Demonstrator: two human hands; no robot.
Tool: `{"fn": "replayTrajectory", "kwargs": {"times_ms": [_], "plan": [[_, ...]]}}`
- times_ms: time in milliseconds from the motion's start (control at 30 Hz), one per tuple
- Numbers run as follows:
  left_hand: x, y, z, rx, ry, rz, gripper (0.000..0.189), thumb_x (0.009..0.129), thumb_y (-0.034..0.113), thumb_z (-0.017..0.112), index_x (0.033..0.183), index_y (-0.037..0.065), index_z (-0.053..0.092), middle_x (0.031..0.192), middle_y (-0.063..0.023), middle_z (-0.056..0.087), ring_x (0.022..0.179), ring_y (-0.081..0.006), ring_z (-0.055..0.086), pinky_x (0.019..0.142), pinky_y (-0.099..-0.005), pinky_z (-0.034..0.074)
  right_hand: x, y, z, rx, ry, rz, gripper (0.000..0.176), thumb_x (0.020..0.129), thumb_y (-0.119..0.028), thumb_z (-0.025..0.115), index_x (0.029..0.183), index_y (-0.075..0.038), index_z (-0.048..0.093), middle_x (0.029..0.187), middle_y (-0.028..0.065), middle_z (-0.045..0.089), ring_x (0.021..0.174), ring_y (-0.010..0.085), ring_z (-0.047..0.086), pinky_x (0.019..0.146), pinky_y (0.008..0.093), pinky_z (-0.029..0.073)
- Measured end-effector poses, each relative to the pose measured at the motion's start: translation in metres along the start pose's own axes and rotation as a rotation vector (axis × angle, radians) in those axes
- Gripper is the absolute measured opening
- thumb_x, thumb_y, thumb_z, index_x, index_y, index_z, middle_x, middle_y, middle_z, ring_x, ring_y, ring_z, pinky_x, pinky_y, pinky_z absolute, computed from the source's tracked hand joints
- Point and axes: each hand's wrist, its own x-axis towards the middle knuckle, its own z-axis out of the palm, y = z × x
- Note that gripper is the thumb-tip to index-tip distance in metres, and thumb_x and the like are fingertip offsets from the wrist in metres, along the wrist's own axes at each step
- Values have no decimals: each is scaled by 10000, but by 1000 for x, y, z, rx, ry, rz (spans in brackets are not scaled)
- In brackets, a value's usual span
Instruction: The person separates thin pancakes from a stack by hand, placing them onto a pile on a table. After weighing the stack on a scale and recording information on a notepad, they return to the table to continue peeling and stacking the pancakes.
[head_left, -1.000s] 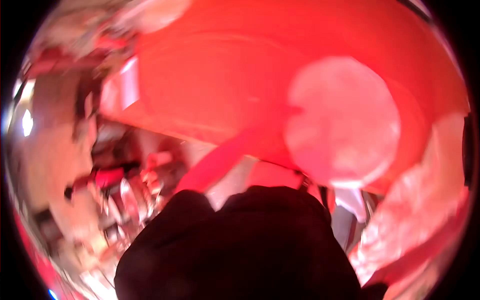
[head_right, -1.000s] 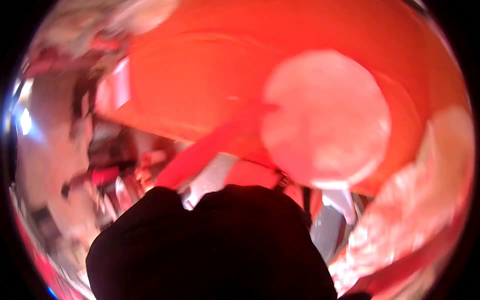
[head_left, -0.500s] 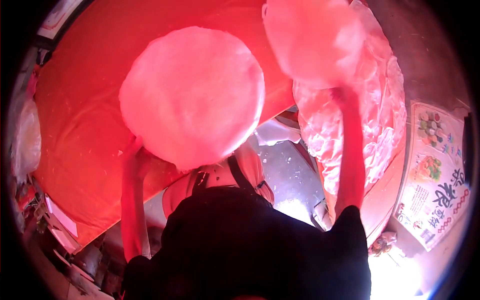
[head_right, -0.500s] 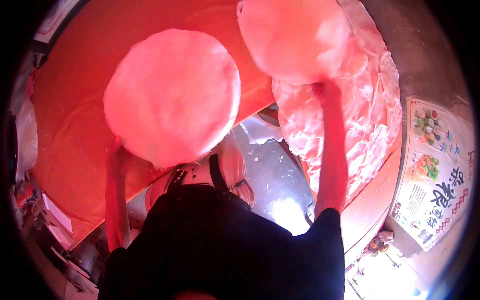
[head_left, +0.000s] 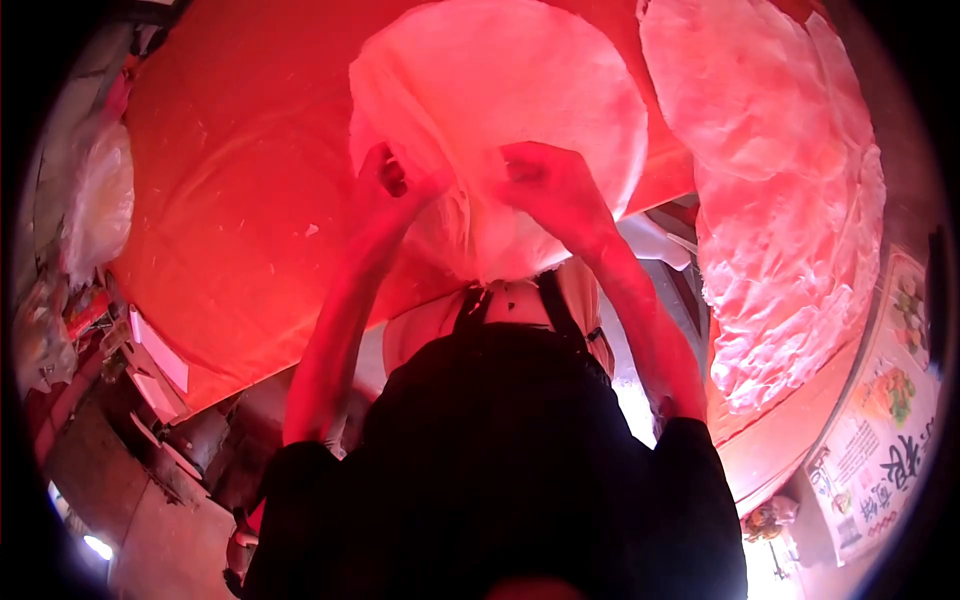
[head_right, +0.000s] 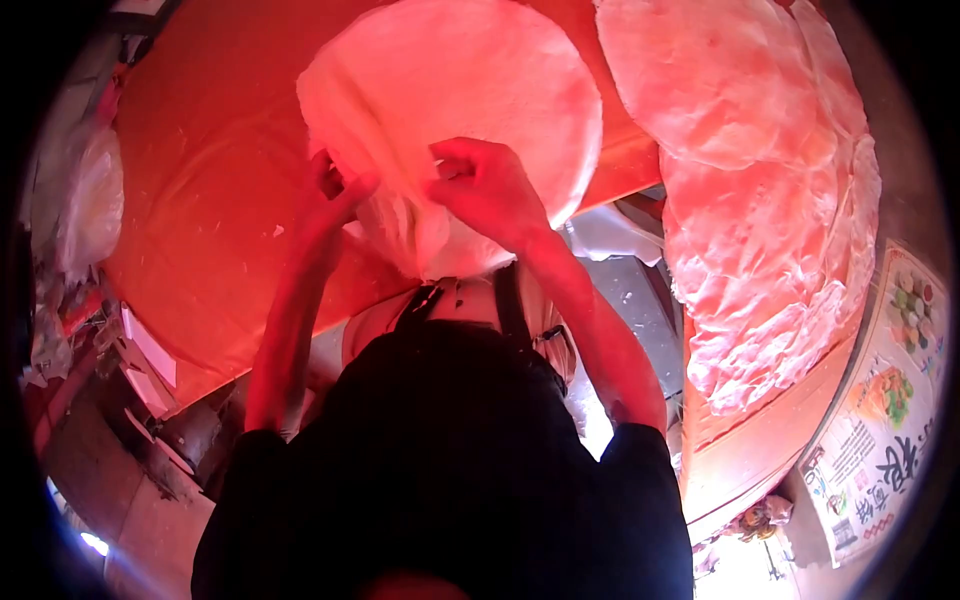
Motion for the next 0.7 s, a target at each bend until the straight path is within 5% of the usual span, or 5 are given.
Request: {"fn": "replayTrajectory", "kwargs": {"times_ms": [333,500,533,567,700], "plan": [[-2,-4,-9,-64,-30,23,601,794,285,714,1260,28,435,1122,-56,565,1021,-141,540,781,-280,456,12,13,41,-148,36,-114,153,768,-117,641,829,23,638,608,22,587,563,97,516,518,278,437],[52,-18,54,-136,-240,40,593,796,280,710,1258,27,437,1121,-56,566,1019,-141,541,783,-279,455,4,-18,-44,287,62,-113,137,818,-186,678,844,-51,678,686,-17,619,576,90,560,505,242,444],[58,-18,63,-139,-269,42,592,796,279,710,1257,27,438,1121,-56,566,1019,-141,541,783,-279,455,-6,-54,-53,295,274,-28,167,830,-217,683,881,-58,686,720,-35,619,569,58,543,486,207,420],[62,-19,70,-138,-291,36,590,796,278,709,1257,26,438,1120,-56,566,1019,-141,541,783,-279,455,-37,-118,-107,425,-151,118,190,855,-202,646,925,-28,678,730,-18,625,608,61,558,489,210,422],[63,-19,84,-123,-344,20,584,798,274,706,1254,25,440,1119,-56,567,1017,-141,542,785,-279,454,-29,-87,-185,384,127,-168,214,886,-142,593,1018,19,647,835,23,643,706,101,596,576,229,483]]}}
